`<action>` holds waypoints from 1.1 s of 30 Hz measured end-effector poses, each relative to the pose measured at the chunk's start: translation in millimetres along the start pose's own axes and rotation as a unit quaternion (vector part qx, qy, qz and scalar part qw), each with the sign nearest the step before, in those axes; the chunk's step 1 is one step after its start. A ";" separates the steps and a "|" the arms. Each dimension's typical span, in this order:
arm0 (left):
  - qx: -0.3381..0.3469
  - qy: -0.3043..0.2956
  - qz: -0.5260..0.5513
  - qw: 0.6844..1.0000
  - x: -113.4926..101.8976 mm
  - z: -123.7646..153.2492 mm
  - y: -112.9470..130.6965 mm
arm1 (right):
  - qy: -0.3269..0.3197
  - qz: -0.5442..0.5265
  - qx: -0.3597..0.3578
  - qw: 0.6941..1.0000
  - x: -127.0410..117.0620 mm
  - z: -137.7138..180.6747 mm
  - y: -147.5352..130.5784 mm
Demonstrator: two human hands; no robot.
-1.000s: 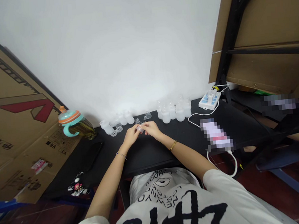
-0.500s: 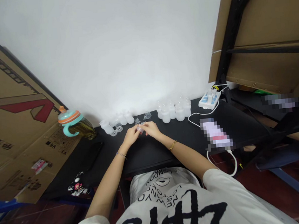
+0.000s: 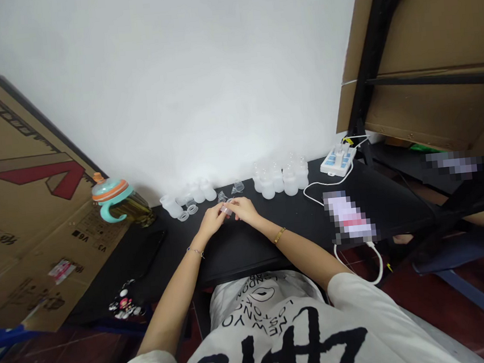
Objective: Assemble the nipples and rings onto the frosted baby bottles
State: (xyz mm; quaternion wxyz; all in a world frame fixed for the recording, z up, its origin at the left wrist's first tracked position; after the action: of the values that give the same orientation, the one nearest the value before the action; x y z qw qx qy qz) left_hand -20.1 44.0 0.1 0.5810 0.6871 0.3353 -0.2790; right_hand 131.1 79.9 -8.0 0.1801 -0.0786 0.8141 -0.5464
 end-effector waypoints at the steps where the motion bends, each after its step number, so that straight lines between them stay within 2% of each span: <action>1: -0.001 0.000 -0.002 1.000 0.0 0.0 0.1 | -0.004 -0.002 -0.001 1.000 0.3 0.0 -0.2; 10: -0.014 0.006 -0.004 1.000 -0.1 -1.5 -2.2 | -0.009 0.039 -0.053 0.998 -2.2 3.0 -7.1; 17: -0.006 0.028 -0.027 0.999 -0.9 -0.2 1.7 | 0.061 0.140 -0.107 0.982 -20.7 -2.0 -14.4; 24: -0.021 0.039 -0.031 0.999 -1.0 -0.4 1.1 | 0.082 0.219 -0.141 0.962 -34.1 -5.3 -23.6; 29: -0.037 0.035 -0.028 0.998 -2.3 -0.8 -0.4 | 0.032 0.164 -0.148 0.975 -28.2 -6.6 -20.9; 33: -0.043 0.048 -0.026 0.998 -4.6 -0.4 -0.1 | -0.017 0.199 -0.161 0.967 -21.5 -7.0 -16.3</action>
State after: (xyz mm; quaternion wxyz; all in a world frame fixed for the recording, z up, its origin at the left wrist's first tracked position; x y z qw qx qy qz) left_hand -23.0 43.8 3.7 0.5860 0.6652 0.3920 -0.2457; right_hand 147.1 86.6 13.8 0.2839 0.0477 0.8873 -0.3604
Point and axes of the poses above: each hand's wrist, its own z-axis away from the middle knuckle, its own x-axis out of the palm, y = z × x, the point moved 4 cm from there along -z, towards the middle knuckle, and after that the axes turned 12 degrees about -x, right-handed, at the moved point
